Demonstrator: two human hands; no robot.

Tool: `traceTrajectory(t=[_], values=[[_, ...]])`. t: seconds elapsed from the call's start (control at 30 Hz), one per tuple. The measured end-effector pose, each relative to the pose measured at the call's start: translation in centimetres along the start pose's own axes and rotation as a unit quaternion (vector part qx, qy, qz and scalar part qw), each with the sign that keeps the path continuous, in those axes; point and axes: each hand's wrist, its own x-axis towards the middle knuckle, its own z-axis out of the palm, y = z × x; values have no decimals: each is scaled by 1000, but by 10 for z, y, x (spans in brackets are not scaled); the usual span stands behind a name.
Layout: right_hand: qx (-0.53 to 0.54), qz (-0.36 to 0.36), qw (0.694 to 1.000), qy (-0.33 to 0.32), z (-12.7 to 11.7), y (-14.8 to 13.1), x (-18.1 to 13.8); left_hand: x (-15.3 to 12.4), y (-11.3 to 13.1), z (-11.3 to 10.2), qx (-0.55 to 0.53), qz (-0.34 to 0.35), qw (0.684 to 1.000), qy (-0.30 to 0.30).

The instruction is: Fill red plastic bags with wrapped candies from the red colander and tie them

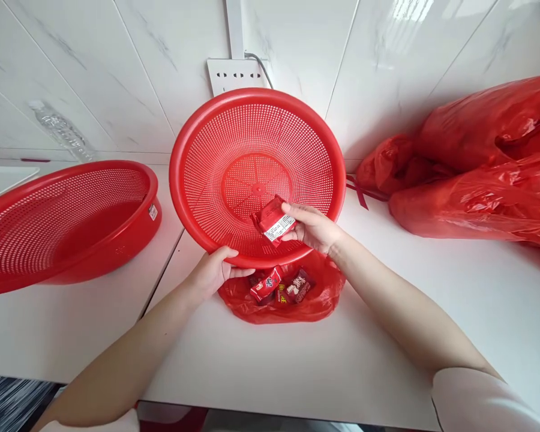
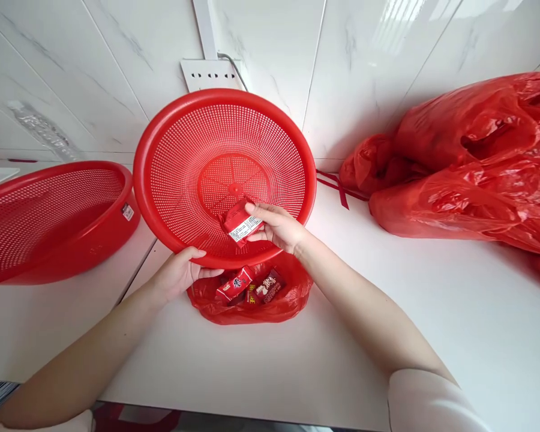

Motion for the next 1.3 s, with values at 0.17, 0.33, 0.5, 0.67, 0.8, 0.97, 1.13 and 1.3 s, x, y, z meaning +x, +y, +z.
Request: traceTrajectory(t=[0.17, 0.33, 0.5, 0.67, 0.8, 0.97, 1.13, 1.3], values=[[-37, -66, 997, 3, 9, -2, -5, 0, 4, -1, -10, 5, 1000, -6], [-15, -73, 997, 17, 7, 0, -3, -2, 7, 0, -5, 5, 1000, -15], [-29, -78, 996, 19, 4, 3, -1, -2, 6, 0, 3, 8, 1000, -13], [-268, -283, 921, 21, 12, -1, -12, -1, 6, -1, -6, 6, 1000, -7], [-416, -376, 828, 15, 18, -6, -22, 1, 7, -1, -23, 7, 1000, 3], [-400, -359, 843, -17, 19, -10, -25, 2, 8, -4, -38, 9, 999, 18], [-413, -286, 853, -143, 14, -30, -34, 3, 12, -6, -40, 6, 999, 4], [-481, -207, 808, -271, 13, -49, -47, 4, 15, -8, -39, 4, 999, 6]])
